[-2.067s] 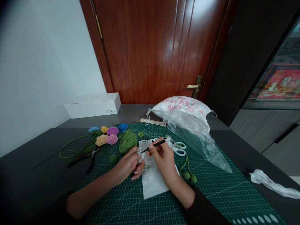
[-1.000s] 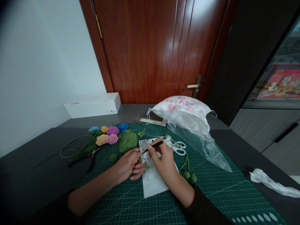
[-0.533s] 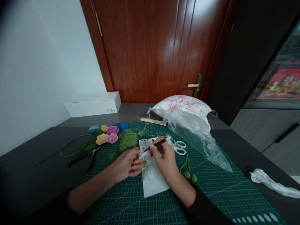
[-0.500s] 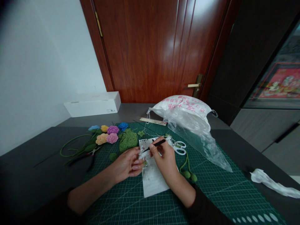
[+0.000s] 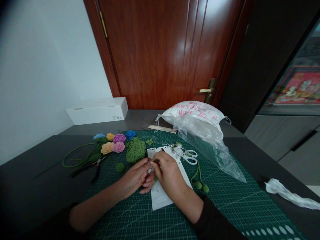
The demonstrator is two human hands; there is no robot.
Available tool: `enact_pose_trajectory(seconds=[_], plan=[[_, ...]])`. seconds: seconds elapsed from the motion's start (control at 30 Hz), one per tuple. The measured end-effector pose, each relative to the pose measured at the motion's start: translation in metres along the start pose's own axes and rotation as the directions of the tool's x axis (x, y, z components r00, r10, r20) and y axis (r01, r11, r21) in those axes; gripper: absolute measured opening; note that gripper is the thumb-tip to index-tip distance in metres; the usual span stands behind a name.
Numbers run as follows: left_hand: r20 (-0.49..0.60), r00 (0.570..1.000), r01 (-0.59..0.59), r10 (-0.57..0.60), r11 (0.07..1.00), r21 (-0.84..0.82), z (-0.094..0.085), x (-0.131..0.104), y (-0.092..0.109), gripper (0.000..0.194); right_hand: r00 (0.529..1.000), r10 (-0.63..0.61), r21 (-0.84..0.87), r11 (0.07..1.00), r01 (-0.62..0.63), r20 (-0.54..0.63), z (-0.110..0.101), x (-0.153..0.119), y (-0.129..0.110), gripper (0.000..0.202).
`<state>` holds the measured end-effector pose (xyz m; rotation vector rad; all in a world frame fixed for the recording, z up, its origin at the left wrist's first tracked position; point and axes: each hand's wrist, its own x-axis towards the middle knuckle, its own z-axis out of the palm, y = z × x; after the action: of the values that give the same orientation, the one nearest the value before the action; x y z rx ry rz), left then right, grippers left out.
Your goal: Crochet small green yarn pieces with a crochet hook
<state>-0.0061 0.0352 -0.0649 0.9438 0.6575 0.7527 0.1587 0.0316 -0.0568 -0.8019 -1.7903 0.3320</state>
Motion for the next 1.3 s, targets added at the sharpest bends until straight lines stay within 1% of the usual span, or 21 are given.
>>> enact_pose_trajectory(seconds=[0.07, 0.17, 0.3, 0.47, 0.63, 0.8, 0.87, 1.03, 1.3], plan=[[0.007, 1.000, -0.008, 0.008, 0.999, 0.034, 0.0008, -0.0006, 0.0017, 0.027, 1.000, -0.007, -0.010, 1.000, 0.008, 0.011, 0.0003, 0.0007, 0.0005, 0.012], [0.022, 1.000, -0.016, 0.015, 0.996, 0.084, 0.0008, -0.0013, 0.0050, 0.020, 1.000, 0.009, -0.018, 1.000, -0.009, -0.004, -0.0012, 0.0018, 0.0033, 0.011], [0.019, 0.999, -0.036, 0.034, 0.991, 0.128, -0.0007, -0.0011, 0.0052, 0.015, 1.000, 0.018, -0.015, 1.000, -0.018, -0.004, -0.0024, 0.0021, 0.0061, 0.012], [0.027, 0.999, -0.040, 0.037, 0.990, 0.135, -0.0027, -0.0001, 0.0027, 0.018, 1.000, 0.025, -0.004, 1.000, -0.025, 0.000, -0.0014, 0.0022, 0.0056, 0.012], [0.000, 0.999, -0.045, 0.045, 0.988, 0.146, -0.0040, 0.0012, 0.0016, 0.017, 0.999, 0.038, 0.000, 0.999, -0.038, -0.004, -0.0028, 0.0023, 0.0039, 0.011], [-0.052, 0.997, -0.053, 0.061, 0.987, 0.152, -0.0049, 0.0017, 0.0021, 0.018, 0.994, 0.079, -0.001, 0.997, -0.080, -0.080, -0.0085, 0.0021, 0.0032, 0.008], [-0.061, 0.996, -0.052, 0.062, 0.987, 0.153, -0.0046, 0.0015, 0.0027, 0.018, 0.993, 0.085, 0.003, 0.996, -0.085, -0.085, -0.0088, 0.0020, 0.0024, 0.009], [-0.063, 0.996, -0.049, 0.060, 0.986, 0.161, -0.0026, 0.0012, 0.0040, 0.019, 0.997, 0.065, -0.001, 0.998, -0.065, -0.053, -0.0042, 0.0010, 0.0007, 0.011], [-0.064, 0.995, -0.065, 0.081, 0.974, 0.216, -0.0005, -0.0010, 0.0017, 0.020, 0.998, 0.000, -0.014, 1.000, -0.001, -0.056, -0.0006, 0.0001, 0.0004, 0.011]])
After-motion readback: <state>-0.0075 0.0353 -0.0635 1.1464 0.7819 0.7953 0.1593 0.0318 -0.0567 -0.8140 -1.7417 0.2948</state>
